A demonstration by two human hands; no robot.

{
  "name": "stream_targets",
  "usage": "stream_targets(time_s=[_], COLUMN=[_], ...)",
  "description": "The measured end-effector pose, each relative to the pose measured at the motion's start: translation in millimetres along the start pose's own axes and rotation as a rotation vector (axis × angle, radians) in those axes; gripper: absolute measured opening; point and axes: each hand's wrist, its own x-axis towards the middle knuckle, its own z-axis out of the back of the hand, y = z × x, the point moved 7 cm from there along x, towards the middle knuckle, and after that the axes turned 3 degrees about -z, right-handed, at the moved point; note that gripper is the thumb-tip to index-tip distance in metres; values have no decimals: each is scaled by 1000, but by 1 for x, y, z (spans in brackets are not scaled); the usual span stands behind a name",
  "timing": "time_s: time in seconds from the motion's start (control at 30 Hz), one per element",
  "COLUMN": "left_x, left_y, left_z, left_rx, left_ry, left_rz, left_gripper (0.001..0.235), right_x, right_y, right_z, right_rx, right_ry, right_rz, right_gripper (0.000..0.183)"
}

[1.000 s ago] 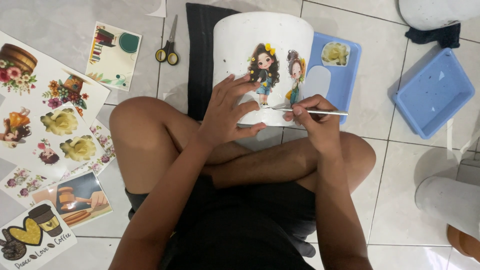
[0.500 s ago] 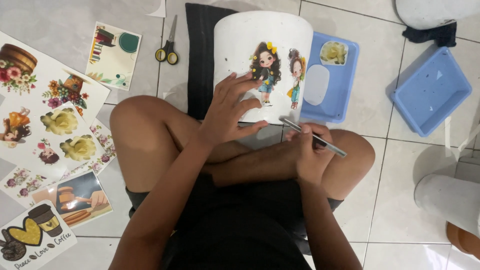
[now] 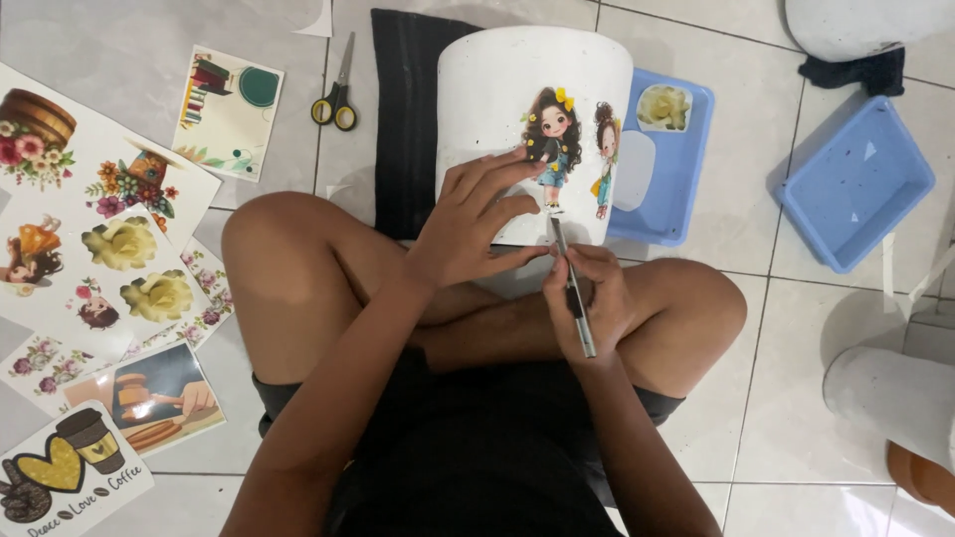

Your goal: The person applies a printed decal of two cartoon girls onto the curved surface of a white bucket. They use a metal spatula-like tool to smooth the decal and press it firmly against the bucket, working from the center outward to remove air bubbles and ensure adhesion.

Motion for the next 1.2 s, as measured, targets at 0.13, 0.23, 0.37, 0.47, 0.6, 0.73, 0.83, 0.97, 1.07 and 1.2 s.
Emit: stream_targets(time_s=[0.13,0.23,0.37,0.47,0.6,0.73,0.83,0.97,1.07,1.2], left_x=[2,3,2,3,2,2,1,-2,-3,-4], left_y=[-1,-1,-1,-2,-1,-1,-1,1,2,3], left_z=[-2,-3,-4,-3,-4,-4,-4,-7,-7,-4], left_rx=[24,41,56,52,51,60,64,62,53,51], left_ry=[4,1,9,4,7,-3,-13,-9,-3,-19], left_rz=[6,6,9,12,13,20,25,31,31,29], left_gripper=[40,41,40,43,43,42,42,42,42,42], right_x=[0,2,1,3,2,3,4,5,6,3], right_y=[4,9,10,14,13,14,16,24,33,39], right_z=[-3,-5,-7,-7,-8,-9,-10,-14,-18,-16], right_rx=[-39,-76,-155,-181,-182,-145,-156,-297,-410,-407], right_ry=[-5,2,6,3,0,12,17,24,49,85], right_rz=[30,50,71,87,90,78,88,148,205,207], right_gripper=[11,10,10,11,11,10,10,12,10,11])
